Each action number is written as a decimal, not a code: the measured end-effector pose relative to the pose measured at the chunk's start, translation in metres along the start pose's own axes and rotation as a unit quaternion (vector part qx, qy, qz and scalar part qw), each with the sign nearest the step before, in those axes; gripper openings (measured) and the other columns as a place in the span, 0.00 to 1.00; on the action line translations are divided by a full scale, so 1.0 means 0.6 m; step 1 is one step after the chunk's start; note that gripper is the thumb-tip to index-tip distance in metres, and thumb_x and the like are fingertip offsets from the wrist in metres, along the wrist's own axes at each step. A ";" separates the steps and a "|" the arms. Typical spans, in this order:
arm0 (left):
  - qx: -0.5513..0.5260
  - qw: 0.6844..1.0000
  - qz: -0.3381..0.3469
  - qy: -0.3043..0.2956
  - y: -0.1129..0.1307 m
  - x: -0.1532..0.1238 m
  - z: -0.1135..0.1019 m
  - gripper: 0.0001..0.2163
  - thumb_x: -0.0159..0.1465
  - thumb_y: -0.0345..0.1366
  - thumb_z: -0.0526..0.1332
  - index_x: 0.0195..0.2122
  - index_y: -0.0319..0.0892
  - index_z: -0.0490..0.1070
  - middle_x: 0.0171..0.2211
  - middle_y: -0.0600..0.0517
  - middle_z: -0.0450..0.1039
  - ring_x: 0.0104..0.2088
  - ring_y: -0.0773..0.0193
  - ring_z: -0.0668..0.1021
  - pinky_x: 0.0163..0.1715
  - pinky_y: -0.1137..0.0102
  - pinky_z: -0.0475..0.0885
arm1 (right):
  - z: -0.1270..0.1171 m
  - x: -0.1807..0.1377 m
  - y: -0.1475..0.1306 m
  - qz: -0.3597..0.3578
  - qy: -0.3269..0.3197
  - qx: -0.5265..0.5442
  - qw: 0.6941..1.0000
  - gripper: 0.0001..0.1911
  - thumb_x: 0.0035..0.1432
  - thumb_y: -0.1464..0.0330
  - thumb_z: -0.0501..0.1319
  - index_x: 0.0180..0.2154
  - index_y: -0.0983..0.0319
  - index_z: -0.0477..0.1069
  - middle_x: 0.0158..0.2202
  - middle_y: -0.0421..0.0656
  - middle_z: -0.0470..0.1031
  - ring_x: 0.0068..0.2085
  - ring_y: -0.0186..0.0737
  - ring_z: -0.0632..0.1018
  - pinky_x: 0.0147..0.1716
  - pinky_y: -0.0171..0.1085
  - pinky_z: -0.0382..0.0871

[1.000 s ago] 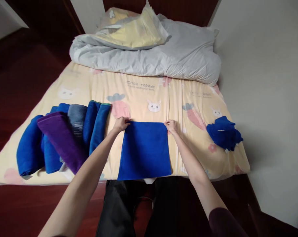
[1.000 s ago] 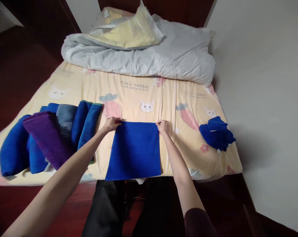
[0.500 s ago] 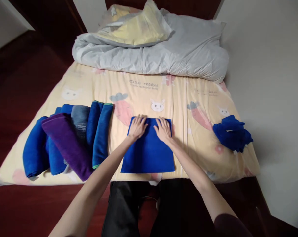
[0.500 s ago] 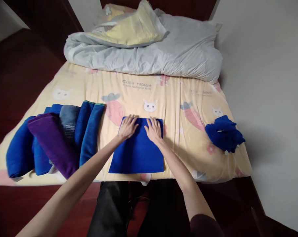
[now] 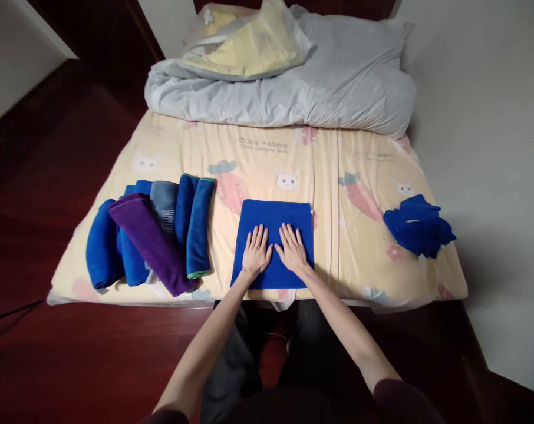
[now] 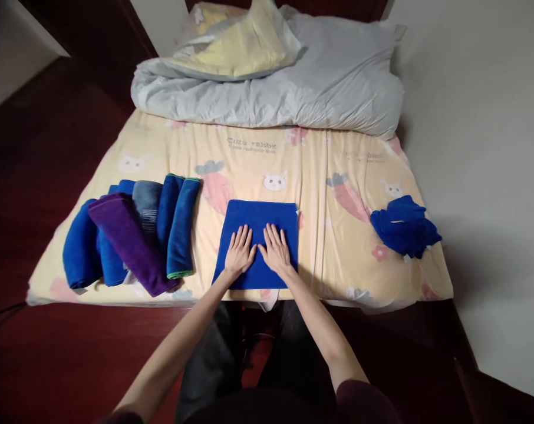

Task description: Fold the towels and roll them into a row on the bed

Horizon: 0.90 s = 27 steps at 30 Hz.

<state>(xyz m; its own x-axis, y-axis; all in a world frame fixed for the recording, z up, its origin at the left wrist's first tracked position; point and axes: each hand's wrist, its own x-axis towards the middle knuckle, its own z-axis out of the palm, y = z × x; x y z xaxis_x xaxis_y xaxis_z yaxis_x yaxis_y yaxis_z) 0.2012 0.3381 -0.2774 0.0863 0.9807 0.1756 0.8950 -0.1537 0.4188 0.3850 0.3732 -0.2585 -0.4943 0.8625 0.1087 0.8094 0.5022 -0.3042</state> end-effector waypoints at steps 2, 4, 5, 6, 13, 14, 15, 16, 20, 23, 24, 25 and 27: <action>0.011 1.000 -0.007 0.011 0.004 -0.078 -0.010 0.29 0.75 0.43 0.46 0.74 0.36 0.52 0.76 0.43 0.44 0.76 0.52 0.47 0.74 0.51 0.45 | 0.003 -0.072 -0.015 0.001 -0.007 0.009 1.000 0.34 0.76 0.57 0.43 0.74 0.67 0.46 0.76 0.47 0.46 0.77 0.43 0.47 0.76 0.51 0.40; 0.013 1.000 -0.019 0.019 -0.004 -0.136 -0.022 0.29 0.75 0.43 0.46 0.74 0.37 0.52 0.76 0.43 0.44 0.76 0.52 0.48 0.74 0.51 0.45 | 0.002 -0.129 -0.010 0.045 0.007 0.006 0.999 0.34 0.76 0.57 0.42 0.75 0.67 0.45 0.76 0.48 0.46 0.77 0.44 0.48 0.75 0.52 0.41; 0.011 0.999 -0.025 0.023 -0.010 -0.158 -0.026 0.29 0.75 0.43 0.47 0.74 0.38 0.52 0.76 0.43 0.44 0.76 0.52 0.48 0.74 0.51 0.46 | 0.001 -0.150 -0.004 0.064 0.015 0.003 0.998 0.34 0.76 0.57 0.41 0.75 0.67 0.45 0.76 0.48 0.46 0.77 0.45 0.48 0.75 0.52 0.41; 0.008 0.999 -0.030 0.026 -0.015 -0.175 -0.030 0.29 0.75 0.43 0.47 0.75 0.38 0.52 0.76 0.43 0.45 0.76 0.51 0.49 0.74 0.51 0.46 | 0.000 -0.167 0.003 0.077 0.021 0.001 0.997 0.34 0.76 0.56 0.41 0.75 0.67 0.45 0.76 0.48 0.46 0.76 0.45 0.49 0.75 0.52 0.41; -0.006 0.998 -0.055 0.026 -0.026 -0.270 -0.038 0.30 0.74 0.43 0.47 0.73 0.33 0.53 0.75 0.37 0.47 0.75 0.48 0.50 0.73 0.48 0.48 | 0.009 -0.252 0.008 0.133 0.065 0.006 0.989 0.33 0.75 0.58 0.42 0.74 0.67 0.48 0.76 0.50 0.46 0.76 0.48 0.51 0.74 0.54 0.41; -0.006 0.998 -0.057 0.024 -0.026 -0.289 -0.038 0.30 0.74 0.42 0.47 0.73 0.32 0.53 0.74 0.36 0.47 0.75 0.48 0.50 0.73 0.48 0.47 | 0.012 -0.266 0.005 0.139 0.073 0.012 0.988 0.33 0.75 0.58 0.42 0.74 0.67 0.49 0.76 0.51 0.46 0.76 0.48 0.51 0.74 0.54 0.41; -0.007 0.998 -0.062 0.023 -0.025 -0.311 -0.037 0.30 0.74 0.42 0.47 0.73 0.32 0.52 0.74 0.36 0.48 0.75 0.48 0.50 0.73 0.48 0.47 | 0.015 -0.280 0.001 0.143 0.080 0.019 0.986 0.33 0.75 0.58 0.42 0.74 0.67 0.49 0.76 0.51 0.47 0.76 0.48 0.51 0.74 0.54 0.40; -0.009 0.997 -0.068 0.021 -0.025 -0.334 -0.035 0.30 0.73 0.41 0.48 0.74 0.33 0.52 0.74 0.36 0.48 0.75 0.48 0.50 0.73 0.48 0.48 | 0.018 -0.294 -0.002 0.148 0.085 0.027 0.985 0.33 0.75 0.59 0.42 0.74 0.67 0.49 0.76 0.52 0.47 0.76 0.48 0.52 0.74 0.54 0.40; -0.035 0.994 -0.105 -0.022 -0.028 -0.433 -0.019 0.30 0.70 0.36 0.52 0.73 0.36 0.55 0.75 0.38 0.47 0.75 0.49 0.50 0.71 0.50 0.56 | 0.030 -0.362 -0.019 0.163 0.095 0.050 0.981 0.32 0.74 0.62 0.44 0.74 0.67 0.50 0.75 0.52 0.49 0.76 0.48 0.52 0.74 0.55 0.42; -0.053 0.985 -0.145 -0.081 -0.029 -0.490 -0.004 0.26 0.68 0.36 0.54 0.68 0.36 0.65 0.73 0.37 0.54 0.74 0.45 0.55 0.70 0.49 0.58 | 0.046 -0.421 -0.035 0.161 0.112 0.066 0.978 0.32 0.73 0.63 0.45 0.73 0.67 0.51 0.75 0.51 0.49 0.76 0.49 0.51 0.74 0.56 0.46; -0.058 0.982 -0.154 -0.091 -0.028 -0.501 -0.001 0.25 0.69 0.36 0.55 0.66 0.36 0.67 0.72 0.37 0.56 0.73 0.45 0.57 0.70 0.49 0.58 | 0.051 -0.439 -0.039 0.161 0.117 0.077 0.977 0.31 0.73 0.64 0.45 0.73 0.67 0.53 0.75 0.51 0.50 0.76 0.49 0.53 0.73 0.56 0.49; -0.065 0.981 -0.158 -0.093 -0.026 -0.507 -0.001 0.23 0.69 0.36 0.55 0.64 0.36 0.69 0.72 0.38 0.57 0.73 0.45 0.57 0.70 0.49 0.58 | 0.056 -0.454 -0.042 0.163 0.118 0.091 0.975 0.30 0.72 0.65 0.45 0.72 0.67 0.56 0.74 0.52 0.54 0.75 0.49 0.56 0.72 0.55 0.53; -0.083 0.979 -0.165 -0.083 -0.023 -0.506 -0.005 0.21 0.68 0.36 0.55 0.61 0.37 0.72 0.71 0.39 0.59 0.73 0.46 0.58 0.70 0.51 0.58 | 0.063 -0.474 -0.047 0.170 0.116 0.123 0.971 0.28 0.71 0.66 0.46 0.68 0.66 0.64 0.70 0.53 0.64 0.71 0.49 0.64 0.70 0.52 0.60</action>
<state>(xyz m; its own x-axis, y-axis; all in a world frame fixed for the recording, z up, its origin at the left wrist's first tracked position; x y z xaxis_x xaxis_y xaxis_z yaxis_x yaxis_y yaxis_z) 0.1614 0.0419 -0.3340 -0.1136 0.9844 -0.1346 0.8035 0.1707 0.5703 0.4910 0.1113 -0.3170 -0.1039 0.9810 0.1636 0.7991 0.1802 -0.5736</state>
